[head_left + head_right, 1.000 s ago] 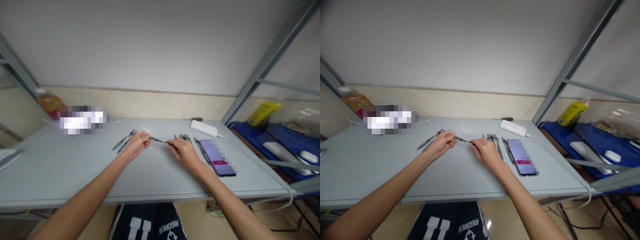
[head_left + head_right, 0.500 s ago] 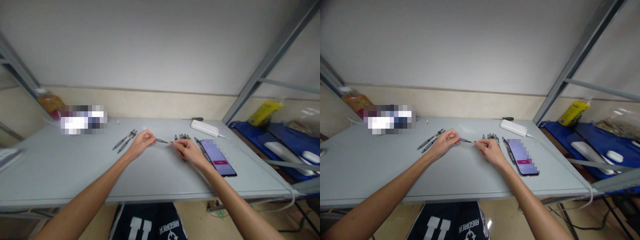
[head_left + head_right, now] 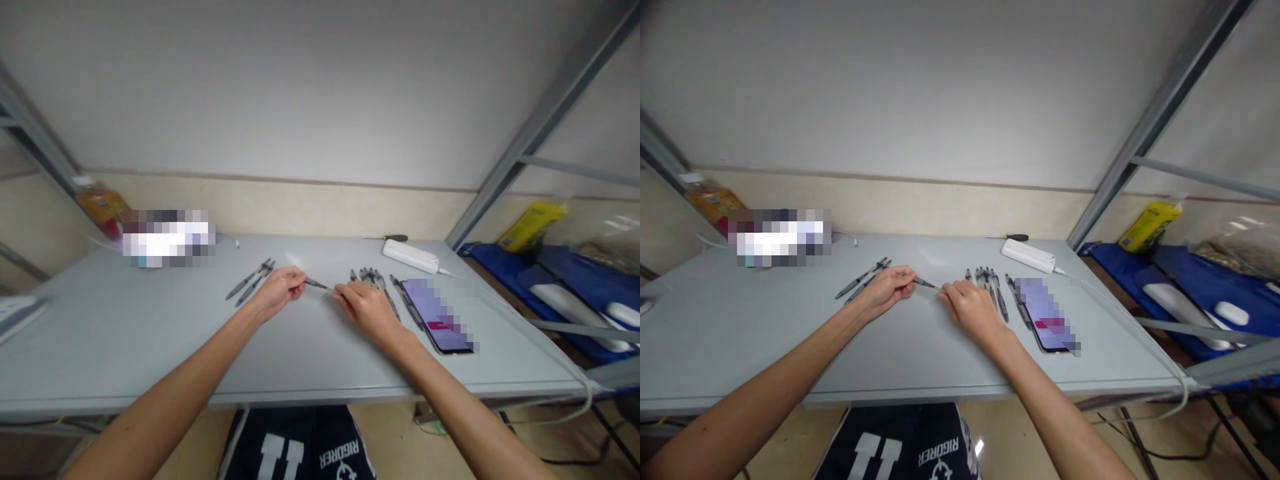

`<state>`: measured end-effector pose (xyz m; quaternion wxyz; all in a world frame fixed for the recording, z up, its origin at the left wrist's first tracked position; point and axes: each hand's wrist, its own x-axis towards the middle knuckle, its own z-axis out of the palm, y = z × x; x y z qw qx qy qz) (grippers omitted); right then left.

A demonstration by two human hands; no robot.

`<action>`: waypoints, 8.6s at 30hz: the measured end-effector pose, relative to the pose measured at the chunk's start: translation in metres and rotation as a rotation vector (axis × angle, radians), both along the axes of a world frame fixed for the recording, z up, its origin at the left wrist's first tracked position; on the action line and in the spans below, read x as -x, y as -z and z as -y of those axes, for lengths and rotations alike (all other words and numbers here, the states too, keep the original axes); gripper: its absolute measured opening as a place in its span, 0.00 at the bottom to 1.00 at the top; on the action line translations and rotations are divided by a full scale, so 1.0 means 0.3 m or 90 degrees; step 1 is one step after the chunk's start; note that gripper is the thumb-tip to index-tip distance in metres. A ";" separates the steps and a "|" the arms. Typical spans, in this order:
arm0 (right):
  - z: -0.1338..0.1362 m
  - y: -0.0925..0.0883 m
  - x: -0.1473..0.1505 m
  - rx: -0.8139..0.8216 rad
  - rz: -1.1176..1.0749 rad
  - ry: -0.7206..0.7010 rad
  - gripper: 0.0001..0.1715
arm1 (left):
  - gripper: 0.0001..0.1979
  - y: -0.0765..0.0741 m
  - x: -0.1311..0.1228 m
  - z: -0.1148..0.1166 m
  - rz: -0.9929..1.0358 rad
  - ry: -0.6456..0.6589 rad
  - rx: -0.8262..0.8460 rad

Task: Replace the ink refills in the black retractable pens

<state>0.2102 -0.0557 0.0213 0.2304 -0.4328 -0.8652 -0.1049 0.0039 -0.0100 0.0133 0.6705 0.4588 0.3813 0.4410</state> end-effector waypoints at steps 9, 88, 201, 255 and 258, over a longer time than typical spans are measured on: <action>-0.013 -0.023 -0.005 0.163 -0.147 -0.046 0.16 | 0.11 -0.002 -0.010 0.012 -0.044 -0.048 -0.065; -0.090 -0.293 0.064 0.732 -1.289 -0.176 0.14 | 0.05 0.048 0.034 -0.015 -0.648 -0.164 -0.534; -0.072 -0.029 0.064 0.220 -0.052 -0.008 0.14 | 0.08 0.001 -0.016 0.052 -0.527 -0.007 -0.530; 0.060 -0.061 0.187 0.262 0.192 0.212 0.16 | 0.11 0.004 -0.084 0.108 -1.082 0.001 -0.552; 0.053 -0.054 0.198 0.244 0.196 0.209 0.16 | 0.11 0.013 -0.084 0.101 -1.060 0.021 -0.495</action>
